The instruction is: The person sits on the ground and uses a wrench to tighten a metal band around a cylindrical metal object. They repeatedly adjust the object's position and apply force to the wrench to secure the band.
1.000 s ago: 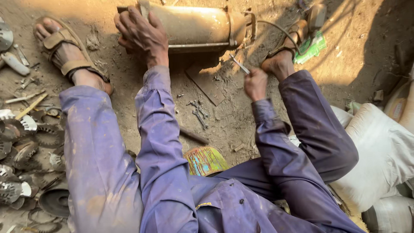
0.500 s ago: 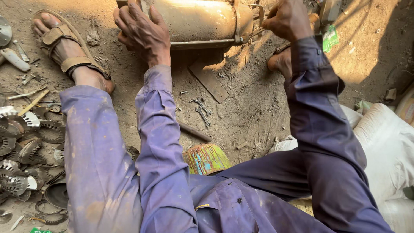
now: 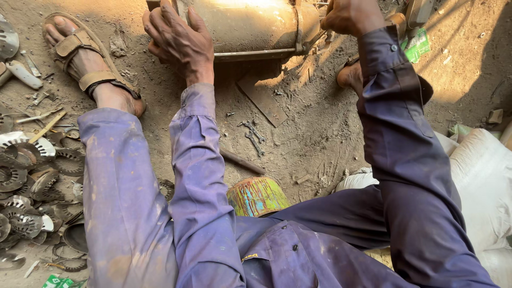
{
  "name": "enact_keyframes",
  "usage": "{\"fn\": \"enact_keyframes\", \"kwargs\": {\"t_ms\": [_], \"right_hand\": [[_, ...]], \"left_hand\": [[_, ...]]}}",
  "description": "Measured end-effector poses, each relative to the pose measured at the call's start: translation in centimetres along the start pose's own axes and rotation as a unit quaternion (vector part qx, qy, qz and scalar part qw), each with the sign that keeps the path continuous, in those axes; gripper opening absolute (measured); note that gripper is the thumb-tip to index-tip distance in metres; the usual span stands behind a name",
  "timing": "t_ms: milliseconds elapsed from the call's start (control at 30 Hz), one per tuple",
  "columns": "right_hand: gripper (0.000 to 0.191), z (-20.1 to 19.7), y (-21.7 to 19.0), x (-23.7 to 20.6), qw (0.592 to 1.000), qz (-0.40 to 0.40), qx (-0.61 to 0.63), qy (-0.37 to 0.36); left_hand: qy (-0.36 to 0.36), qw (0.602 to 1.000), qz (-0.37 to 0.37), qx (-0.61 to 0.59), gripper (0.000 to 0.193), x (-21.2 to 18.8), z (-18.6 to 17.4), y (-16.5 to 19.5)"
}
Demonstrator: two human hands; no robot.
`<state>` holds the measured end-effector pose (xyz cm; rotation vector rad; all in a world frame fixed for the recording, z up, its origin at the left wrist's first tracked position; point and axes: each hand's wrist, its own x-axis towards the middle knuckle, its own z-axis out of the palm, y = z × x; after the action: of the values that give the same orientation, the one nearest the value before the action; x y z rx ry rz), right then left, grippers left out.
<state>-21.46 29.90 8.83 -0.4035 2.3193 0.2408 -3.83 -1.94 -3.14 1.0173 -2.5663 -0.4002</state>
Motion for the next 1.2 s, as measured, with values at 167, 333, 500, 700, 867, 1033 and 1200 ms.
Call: {"fn": "enact_keyframes", "kwargs": {"t_ms": [167, 333, 500, 700, 867, 1033, 1200], "right_hand": [[0.016, 2.8, 0.9, -4.0, 0.990, -0.017, 0.068, 0.120], [0.029, 13.9, -3.1, -12.3, 0.898, -0.035, -0.210, 0.385], [0.026, 21.0, -10.3, -12.5, 0.945, 0.068, 0.226, 0.228], [0.027, 14.4, -7.2, -10.4, 0.797, 0.159, 0.577, 0.085], [0.025, 13.1, -8.2, -9.9, 0.750, 0.080, 0.657, -0.003], [0.029, 16.7, -9.2, -10.0, 0.779, 0.086, 0.608, 0.130], [0.038, 17.3, -6.1, -9.9, 0.853, 0.115, 0.464, 0.209]], "left_hand": [[-0.006, 1.000, 0.005, 0.010, 0.048, 0.1, -0.3, 0.2], [0.010, 1.000, 0.019, 0.013, 0.048, 0.1, -0.6, 0.4], [0.015, 0.999, 0.014, -0.031, 0.048, 0.7, -0.6, 1.0], [0.022, 0.999, 0.003, -0.034, 0.045, 0.8, -0.6, 0.9], [-0.020, 0.999, -0.004, -0.027, 0.043, 0.3, -0.5, 0.4], [-0.002, 1.000, 0.011, 0.006, 0.051, 0.3, -0.3, 0.0], [0.008, 1.000, 0.008, -0.004, 0.049, 0.1, 0.1, 0.1]]}}
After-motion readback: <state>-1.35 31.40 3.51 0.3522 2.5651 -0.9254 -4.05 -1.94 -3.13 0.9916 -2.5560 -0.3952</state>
